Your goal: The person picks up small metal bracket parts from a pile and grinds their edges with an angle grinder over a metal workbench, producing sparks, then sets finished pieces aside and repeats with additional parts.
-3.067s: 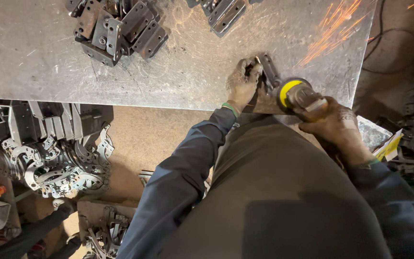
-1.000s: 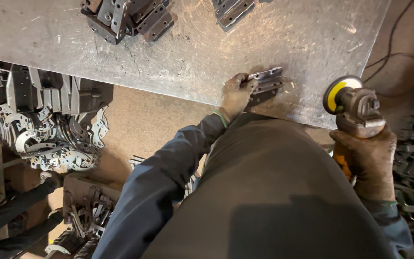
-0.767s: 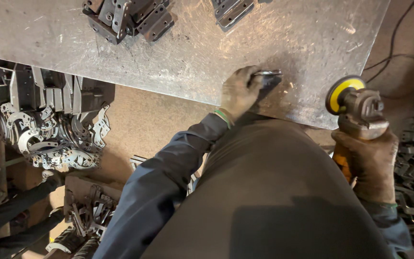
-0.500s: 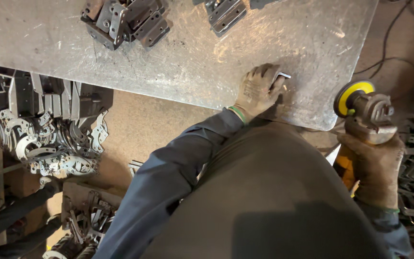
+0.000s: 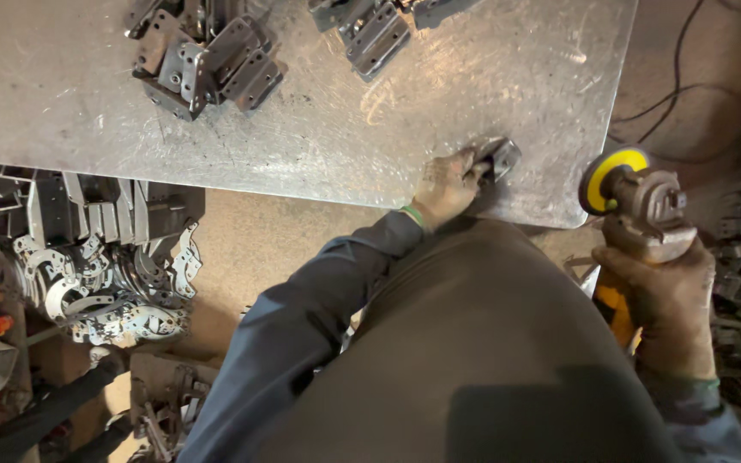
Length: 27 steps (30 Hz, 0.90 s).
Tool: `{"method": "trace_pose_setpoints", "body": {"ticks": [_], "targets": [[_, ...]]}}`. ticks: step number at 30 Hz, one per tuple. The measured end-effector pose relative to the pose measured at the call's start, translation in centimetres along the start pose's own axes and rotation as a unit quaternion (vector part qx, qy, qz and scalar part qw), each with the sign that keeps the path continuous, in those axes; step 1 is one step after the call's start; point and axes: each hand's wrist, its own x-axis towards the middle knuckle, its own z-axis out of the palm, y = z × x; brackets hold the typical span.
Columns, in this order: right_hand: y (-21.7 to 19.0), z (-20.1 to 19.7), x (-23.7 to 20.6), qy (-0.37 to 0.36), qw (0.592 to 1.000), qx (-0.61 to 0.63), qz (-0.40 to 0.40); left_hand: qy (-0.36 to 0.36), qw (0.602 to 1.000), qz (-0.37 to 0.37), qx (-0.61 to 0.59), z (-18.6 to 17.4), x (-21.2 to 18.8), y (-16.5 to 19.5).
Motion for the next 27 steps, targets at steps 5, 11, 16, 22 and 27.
{"method": "trace_pose_setpoints", "body": {"ticks": [5,11,16,22,27], "targets": [[0.5,-0.2,0.4,-0.041,0.997,-0.058,-0.005,-0.069,0.996,0.058,0.017,-1.7,-1.3,2.7],[1.8,-0.4,2.1,-0.078,0.973,-0.209,-0.052,-0.172,0.983,0.048,0.038,-3.9,-1.4,5.2],[1.8,-0.2,2.2,-0.12,0.963,-0.223,-0.096,-0.196,0.973,0.075,0.098,-4.3,-1.9,5.4],[0.7,0.4,2.2,-0.133,0.974,-0.18,-0.033,-0.164,0.964,0.178,0.11,-4.5,-2.5,5.1],[0.2,0.3,1.6,-0.134,0.977,-0.164,-0.002,-0.166,0.939,0.156,0.257,-4.2,-3.0,5.6]]}}
